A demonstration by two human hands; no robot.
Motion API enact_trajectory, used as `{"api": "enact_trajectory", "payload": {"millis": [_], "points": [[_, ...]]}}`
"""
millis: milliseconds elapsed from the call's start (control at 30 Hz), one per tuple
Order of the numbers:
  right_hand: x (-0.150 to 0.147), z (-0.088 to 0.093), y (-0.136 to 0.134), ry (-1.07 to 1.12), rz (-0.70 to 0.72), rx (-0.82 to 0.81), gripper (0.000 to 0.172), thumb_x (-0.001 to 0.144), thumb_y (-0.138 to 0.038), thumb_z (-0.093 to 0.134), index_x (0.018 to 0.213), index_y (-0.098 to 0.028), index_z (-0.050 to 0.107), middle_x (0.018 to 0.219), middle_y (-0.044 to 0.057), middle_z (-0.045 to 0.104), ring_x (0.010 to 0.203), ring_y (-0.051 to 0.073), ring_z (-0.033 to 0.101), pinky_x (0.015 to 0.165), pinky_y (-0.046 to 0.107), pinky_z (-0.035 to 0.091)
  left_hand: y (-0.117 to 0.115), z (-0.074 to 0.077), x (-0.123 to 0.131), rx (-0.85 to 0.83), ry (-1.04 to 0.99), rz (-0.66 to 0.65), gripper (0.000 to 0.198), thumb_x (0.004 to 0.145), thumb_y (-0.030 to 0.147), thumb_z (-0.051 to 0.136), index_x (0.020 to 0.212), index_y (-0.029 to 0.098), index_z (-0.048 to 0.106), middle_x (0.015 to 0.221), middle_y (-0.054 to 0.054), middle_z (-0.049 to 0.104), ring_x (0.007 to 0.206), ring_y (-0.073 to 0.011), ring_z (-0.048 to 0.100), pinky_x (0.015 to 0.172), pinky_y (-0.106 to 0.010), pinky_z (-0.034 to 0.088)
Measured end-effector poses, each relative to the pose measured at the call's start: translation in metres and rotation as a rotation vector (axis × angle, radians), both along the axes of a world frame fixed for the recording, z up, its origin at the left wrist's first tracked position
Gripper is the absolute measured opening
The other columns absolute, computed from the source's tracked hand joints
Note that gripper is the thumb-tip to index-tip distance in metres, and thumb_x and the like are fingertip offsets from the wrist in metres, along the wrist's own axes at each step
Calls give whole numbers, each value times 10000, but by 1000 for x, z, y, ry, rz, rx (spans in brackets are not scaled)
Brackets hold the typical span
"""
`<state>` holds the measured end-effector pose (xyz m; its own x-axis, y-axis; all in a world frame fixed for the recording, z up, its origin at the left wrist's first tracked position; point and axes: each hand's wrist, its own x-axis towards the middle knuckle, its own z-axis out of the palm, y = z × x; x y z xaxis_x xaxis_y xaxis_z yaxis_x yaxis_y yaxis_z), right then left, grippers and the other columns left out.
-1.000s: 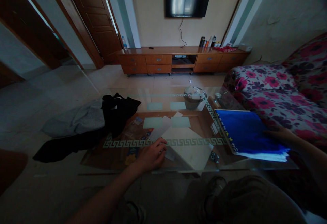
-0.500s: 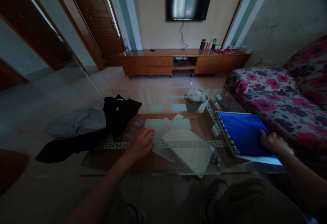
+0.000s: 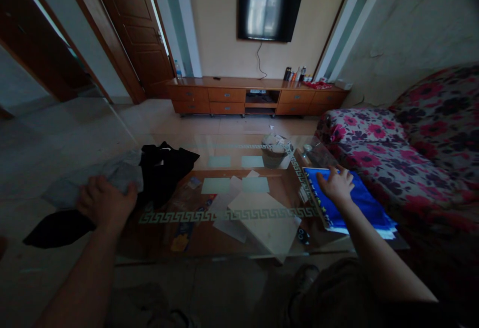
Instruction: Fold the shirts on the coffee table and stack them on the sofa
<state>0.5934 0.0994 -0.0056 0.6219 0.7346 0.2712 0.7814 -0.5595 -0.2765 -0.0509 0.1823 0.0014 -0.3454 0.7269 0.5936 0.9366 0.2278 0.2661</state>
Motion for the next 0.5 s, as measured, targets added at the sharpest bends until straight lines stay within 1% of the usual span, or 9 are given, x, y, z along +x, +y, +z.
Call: {"api": "enact_trajectory", "payload": {"millis": [33,100,200,267,333,400,433,500], "points": [[-10,2,2,38,3,6,668,924,-570,416,1413,-136,553,1519,211,407,1353,471,392,1045,625,392,2,-3,-4,-35,-1,6,790,892,504,570,1426,-52,397,1485,-355,429,1386,-491,362,1066,-666,299],[-31,-1,2,100,34,16,644,934,-566,414,1428,-172,538,1500,188,434,1336,452,415,1039,616,402,7,-5,-13,-88,17,-16,660,920,451,522,1351,-47,490,1400,-333,514,1305,-457,453,1042,-616,335],[-62,-17,-3,178,158,-43,618,930,-548,446,1434,-199,528,1486,170,456,1328,439,424,1033,612,411,14,-2,-20,-85,18,-45,425,938,335,472,1175,13,616,1234,-243,627,1156,-364,554,1013,-523,368],[-78,-29,-4,228,249,-91,612,917,-538,480,1420,-195,540,1482,168,465,1333,439,419,1035,610,412,17,3,-19,-41,-67,-18,289,921,297,496,1041,77,641,1066,-159,657,1039,-323,573,975,-487,386],[-88,-37,-1,257,299,-86,588,911,-513,502,1396,-187,561,1461,168,491,1328,433,428,1036,605,413,17,10,-12,61,-235,44,157,881,263,565,940,124,607,900,-79,600,945,-292,549,943,-466,394],[-95,-42,5,272,315,-26,542,909,-470,512,1357,-175,592,1416,176,532,1309,419,454,1029,595,419,17,21,-1,247,-421,62,83,853,186,603,903,152,545,843,-20,507,912,-251,511,949,-439,391],[-98,-44,8,282,329,20,514,909,-444,513,1329,-165,610,1381,181,556,1293,406,472,1027,585,424,16,28,5,363,-495,38,102,852,139,601,901,160,513,854,-3,474,915,-228,497,964,-418,386],[-106,-46,15,314,398,131,452,907,-395,512,1263,-150,643,1290,180,604,1241,364,519,1041,554,428,14,47,20,592,-591,-67,155,873,67,572,903,171,462,903,15,440,943,-181,479,996,-359,376]]}}
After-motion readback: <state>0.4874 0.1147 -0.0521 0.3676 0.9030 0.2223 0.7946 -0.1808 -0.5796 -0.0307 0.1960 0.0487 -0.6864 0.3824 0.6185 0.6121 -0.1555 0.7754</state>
